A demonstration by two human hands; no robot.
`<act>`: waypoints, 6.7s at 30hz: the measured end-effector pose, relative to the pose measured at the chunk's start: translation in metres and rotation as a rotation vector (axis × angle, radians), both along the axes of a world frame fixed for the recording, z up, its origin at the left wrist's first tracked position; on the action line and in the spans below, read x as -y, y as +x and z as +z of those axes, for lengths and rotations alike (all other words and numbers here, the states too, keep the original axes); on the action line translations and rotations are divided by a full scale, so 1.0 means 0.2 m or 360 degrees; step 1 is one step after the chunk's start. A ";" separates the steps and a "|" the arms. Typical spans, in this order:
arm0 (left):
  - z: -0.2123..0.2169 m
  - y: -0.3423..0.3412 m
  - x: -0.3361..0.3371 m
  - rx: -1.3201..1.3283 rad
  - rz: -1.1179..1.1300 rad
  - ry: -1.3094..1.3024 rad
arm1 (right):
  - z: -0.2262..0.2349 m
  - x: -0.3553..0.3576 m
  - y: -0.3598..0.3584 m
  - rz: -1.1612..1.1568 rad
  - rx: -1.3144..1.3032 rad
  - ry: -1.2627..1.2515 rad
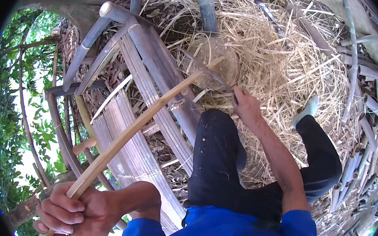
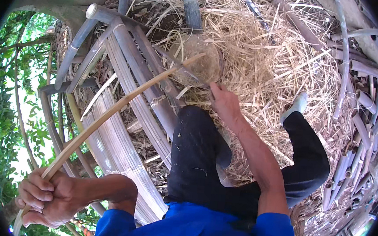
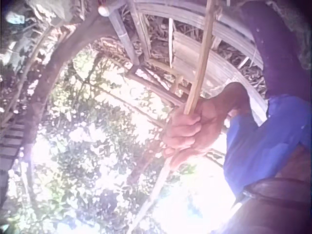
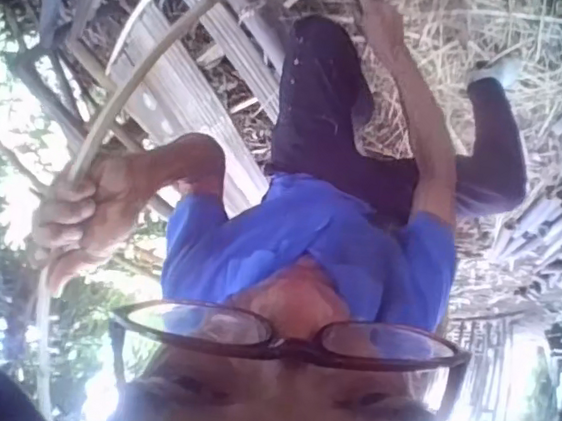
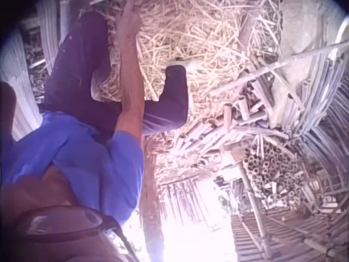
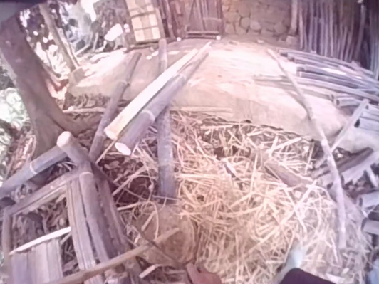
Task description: The person shaves a thin bamboo strip using a blade, smoothing its surface and edges while sitting outdoors.
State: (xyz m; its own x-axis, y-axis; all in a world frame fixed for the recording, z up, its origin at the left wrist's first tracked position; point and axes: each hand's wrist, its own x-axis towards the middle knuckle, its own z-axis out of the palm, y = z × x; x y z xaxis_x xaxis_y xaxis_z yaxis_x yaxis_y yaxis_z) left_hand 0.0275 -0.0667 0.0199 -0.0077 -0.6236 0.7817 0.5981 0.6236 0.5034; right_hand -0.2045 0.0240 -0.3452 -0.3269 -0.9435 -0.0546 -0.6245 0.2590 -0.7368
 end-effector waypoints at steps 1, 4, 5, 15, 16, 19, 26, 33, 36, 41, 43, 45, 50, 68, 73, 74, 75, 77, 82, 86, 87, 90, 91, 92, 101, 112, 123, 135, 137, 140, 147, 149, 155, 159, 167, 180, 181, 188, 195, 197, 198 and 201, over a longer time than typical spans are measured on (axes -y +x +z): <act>0.01 -0.01 0.01 0.0011 0.0002 0.0005 | -0.12 -0.04 -0.02 0.0002 0.0011 0.0005; 0.02 -0.09 0.05 0.0017 0.0224 0.0030 | -0.49 -0.22 -0.23 -0.0309 0.0007 0.0273; 0.04 -0.09 0.08 -0.0011 0.0234 -0.0002 | -0.50 -0.25 -0.26 -0.0291 -0.0025 0.0391; -0.51 -0.89 0.44 0.0547 0.0229 0.0337 | 0.27 -0.16 -0.36 -0.0854 -0.0171 0.0017; -0.55 -0.89 0.47 0.0612 0.0169 0.0323 | 0.40 -0.14 -0.38 -0.0990 -0.0146 -0.0031; -0.60 -0.83 0.52 0.0906 0.0006 0.0328 | 0.68 -0.24 -0.46 -0.1069 -0.0065 -0.0175; -0.07 -0.47 0.27 0.0677 0.0122 0.0410 | 1.10 -0.47 -0.46 -0.1009 0.0070 -0.0526; -0.16 -0.17 -0.09 0.0917 -0.0291 0.0940 | 1.51 -0.48 -0.09 -0.0788 -0.0008 -0.0560; -0.23 -0.18 -0.20 0.0919 -0.0287 0.0881 | 1.59 -0.46 0.02 -0.0629 -0.0168 -0.0408; -0.29 -0.13 -0.28 0.0990 -0.0341 0.0797 | 1.60 -0.46 0.19 -0.0262 -0.0597 -0.0357; -0.30 -0.09 -0.30 0.1044 -0.0326 0.0715 | 1.65 -0.47 0.24 -0.0005 -0.0871 -0.0344; -0.26 -0.05 -0.33 0.1194 -0.0389 0.0764 | 1.70 -0.45 0.23 -0.0008 -0.0849 -0.0365; -0.30 -0.05 -0.38 0.1172 -0.0491 0.0864 | 1.67 -0.47 0.13 -0.0228 -0.0853 -0.0331; -0.47 0.37 -0.66 0.1438 -0.0540 0.1078 | 1.92 -0.35 -0.62 -0.0990 -0.0628 -0.0318; -0.44 0.32 -0.57 0.1551 -0.0900 0.1431 | 1.67 -0.48 -0.32 -0.0713 -0.0665 -0.0201; -0.44 0.29 -0.54 0.1528 -0.0922 0.1362 | 1.56 -0.49 -0.18 -0.0582 -0.0768 -0.0264; -0.44 0.25 -0.52 0.1494 -0.0975 0.1297 | 1.54 -0.53 -0.03 -0.0394 -0.0789 -0.0135; -0.44 0.20 -0.51 0.1519 -0.1011 0.1342 | 1.35 -0.61 0.16 -0.0042 -0.0889 -0.0351; -0.49 0.22 -0.52 0.1647 -0.0934 0.1214 | 1.36 -0.62 0.17 0.0066 -0.0937 -0.0302; -0.47 0.30 -0.54 0.1734 -0.0948 0.1144 | 1.51 -0.54 -0.07 -0.0244 -0.0928 -0.0108; -0.46 0.33 -0.55 0.1769 -0.0966 0.1158 | 1.55 -0.52 -0.15 -0.0346 -0.0914 0.0010; -0.49 0.43 -0.60 0.1757 -0.0974 0.1276 | 1.55 -0.49 -0.50 -0.0721 -0.0714 -0.0180; -0.47 0.48 -0.61 0.1760 -0.0992 0.1267 | 1.61 -0.51 -0.65 -0.0963 -0.0650 -0.0005; -0.45 0.53 -0.62 0.1732 -0.1099 0.1365 | 1.60 -0.59 -0.78 -0.1126 -0.0617 -0.0089; -0.57 0.16 -0.54 0.1386 -0.0773 0.1000 | 1.29 -0.62 0.13 -0.0093 -0.0781 -0.0252; -0.52 0.32 -0.62 0.1698 -0.0748 0.1175 | 1.39 -0.54 -0.22 -0.0434 -0.0653 0.0023; -0.49 0.22 -0.43 0.1768 -0.1218 0.1571 | 1.38 -0.50 -0.12 -0.0569 -0.0543 0.0002; -0.58 0.21 -0.44 0.1789 -0.0946 0.1320 | 1.24 -0.60 0.29 0.0041 -0.0541 0.0116; -0.57 0.21 -0.44 0.1806 -0.0943 0.1299 | 1.25 -0.60 0.26 -0.0058 -0.0579 0.0159; -0.59 0.24 -0.45 0.1874 -0.0998 0.1303 | 1.26 -0.64 0.31 0.0208 -0.0580 0.0088; -0.60 0.31 -0.49 0.1808 -0.1040 0.1276 | 1.21 -0.60 0.13 0.0037 -0.0552 0.0036; -0.61 0.38 -0.50 0.1832 -0.1044 0.1282 | 1.35 -0.59 0.21 0.0353 -0.0784 0.0394; -0.55 0.52 -0.59 0.2148 -0.0974 0.1281 | 1.33 -0.50 -0.45 -0.0440 -0.0611 0.0300; -0.51 0.57 -0.55 0.2066 -0.1003 0.1421 | 1.36 -0.47 -0.28 -0.0298 -0.0726 0.0274; -0.52 0.77 -0.52 0.2207 -0.1140 0.1268 | 1.24 -0.46 -0.65 -0.1143 0.0846 -0.0352; -0.07 0.85 -0.51 0.2551 0.0196 0.0322 | 1.08 -0.26 -0.19 -0.1008 0.2025 -0.0449; -0.15 0.79 -0.54 0.2418 -0.0383 0.0596 | 1.06 -0.27 -0.15 -0.0977 0.2087 -0.0454; -0.37 0.25 -0.25 0.0022 -0.0118 0.0973 | 1.12 -0.39 0.16 -0.0913 0.1994 -0.0250; 0.13 0.55 -0.19 -0.0412 -0.0201 0.0175 | 1.18 -0.72 0.42 -0.0163 0.0539 -0.0392; 0.23 0.59 -0.28 -0.0261 -0.0003 0.0118 | 1.23 -0.79 0.47 -0.0167 0.0417 -0.0374; 0.25 0.60 -0.31 -0.0225 -0.0122 0.0038 | 1.24 -0.81 0.49 -0.0162 0.0267 -0.0354; 0.28 0.61 -0.43 -0.0242 -0.0255 -0.0035 | 1.23 -0.84 0.48 -0.0109 0.0339 -0.0105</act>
State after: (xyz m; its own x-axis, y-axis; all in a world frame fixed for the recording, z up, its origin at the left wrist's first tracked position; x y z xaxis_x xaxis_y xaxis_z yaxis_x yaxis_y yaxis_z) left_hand 0.1496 0.0191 0.0767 0.0139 -0.6067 0.7948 0.7586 0.5242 0.3869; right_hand -0.1093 0.1920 -0.0994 -0.3778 -0.9234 -0.0684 -0.4356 0.2424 -0.8669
